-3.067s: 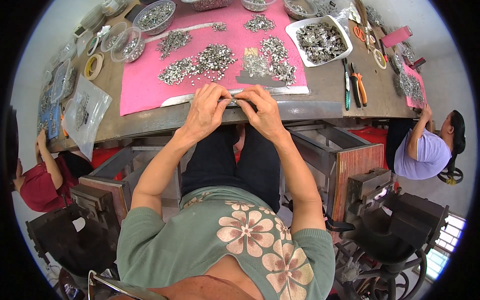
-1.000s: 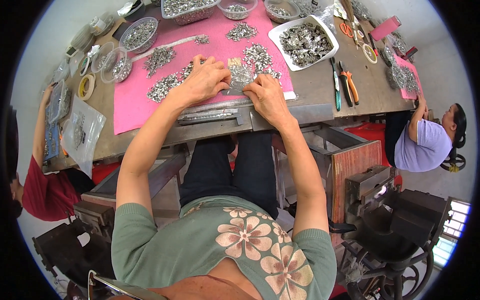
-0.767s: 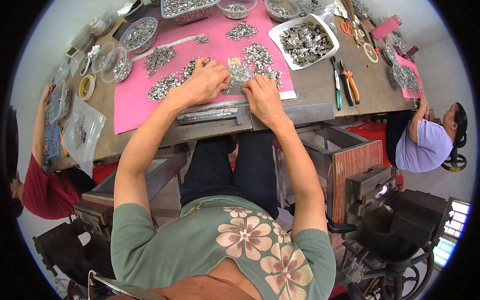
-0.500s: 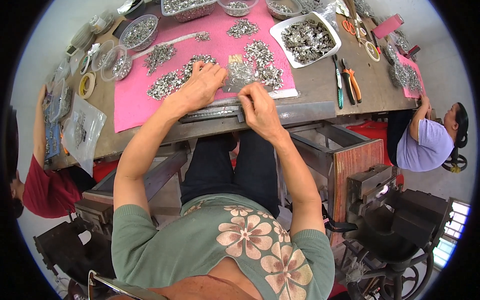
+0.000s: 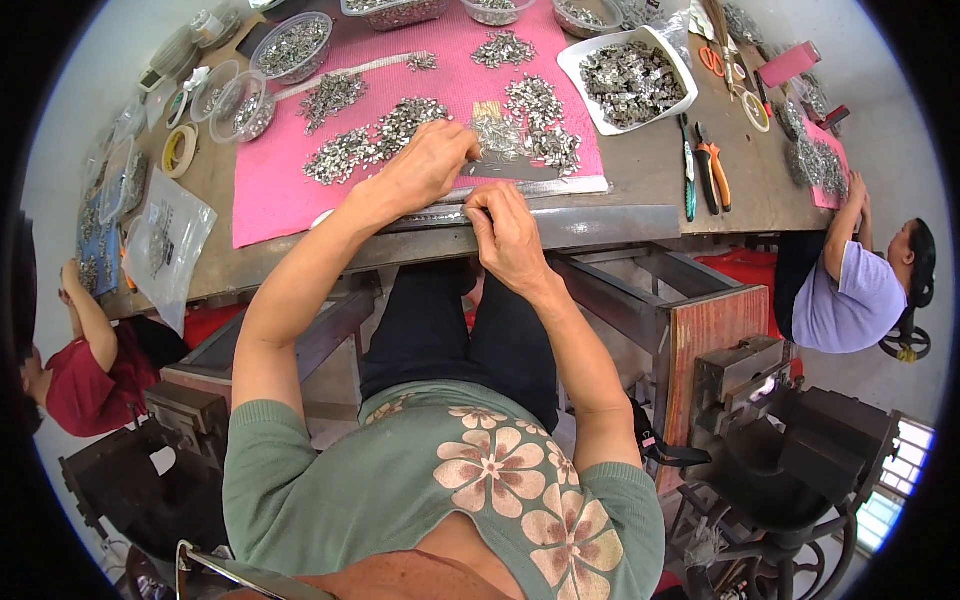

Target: The person assembles small metal parts using a manual press, then sorts the assembled components into plastic containers by hand.

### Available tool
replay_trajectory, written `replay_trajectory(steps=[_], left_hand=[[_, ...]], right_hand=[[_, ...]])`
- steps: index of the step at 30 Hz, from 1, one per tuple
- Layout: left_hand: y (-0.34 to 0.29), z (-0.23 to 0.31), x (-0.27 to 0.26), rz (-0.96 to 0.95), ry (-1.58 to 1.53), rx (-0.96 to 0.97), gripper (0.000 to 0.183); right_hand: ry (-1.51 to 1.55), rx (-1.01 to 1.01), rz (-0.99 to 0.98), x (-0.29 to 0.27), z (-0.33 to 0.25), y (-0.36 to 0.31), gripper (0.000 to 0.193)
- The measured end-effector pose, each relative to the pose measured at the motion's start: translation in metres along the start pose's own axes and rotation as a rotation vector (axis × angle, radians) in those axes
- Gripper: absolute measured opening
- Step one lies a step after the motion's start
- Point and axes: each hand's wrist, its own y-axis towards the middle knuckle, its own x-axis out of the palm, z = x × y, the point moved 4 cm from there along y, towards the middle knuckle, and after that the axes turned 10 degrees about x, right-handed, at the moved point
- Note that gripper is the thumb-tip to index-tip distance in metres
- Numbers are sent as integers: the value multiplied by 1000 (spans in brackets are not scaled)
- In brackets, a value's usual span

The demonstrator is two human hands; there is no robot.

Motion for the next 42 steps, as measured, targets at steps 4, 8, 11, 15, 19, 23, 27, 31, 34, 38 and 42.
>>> replay_trajectory(steps=[4,8,11,15,19,23,27,31,34,38,42], left_hand=[[-4,7,-9,-22,93,18,14],[-1,14,-6,-48,214,49,14],[3,14,-5,-54,151,31,12],[7,9,-7,-5,-48,6,21],[-1,1,-7,137,-107,-11,16],[-6,7,-15,228,-104,-115,15],[-26,22,-30,340,-203,-271,20],[-43,47,-33,401,-298,-300,21],[-51,59,-28,394,-340,-337,24],[-56,62,-19,378,-360,-343,29],[-59,62,-16,351,-335,-328,31]], right_hand=[[-115,-93,28,-2,-5,0,11],[-293,-251,48,-3,-17,-2,17],[-323,-269,42,-5,-22,-3,18],[-240,-214,13,-14,-16,1,16],[-240,-77,59,-21,9,29,17],[-295,-65,94,-15,29,57,14],[-384,-114,29,-6,32,63,12],[-434,-88,3,-5,30,65,8],[-400,-42,-41,-3,36,69,7],[-361,-31,-46,-3,37,68,8],[-283,-38,-15,-9,24,56,10]])
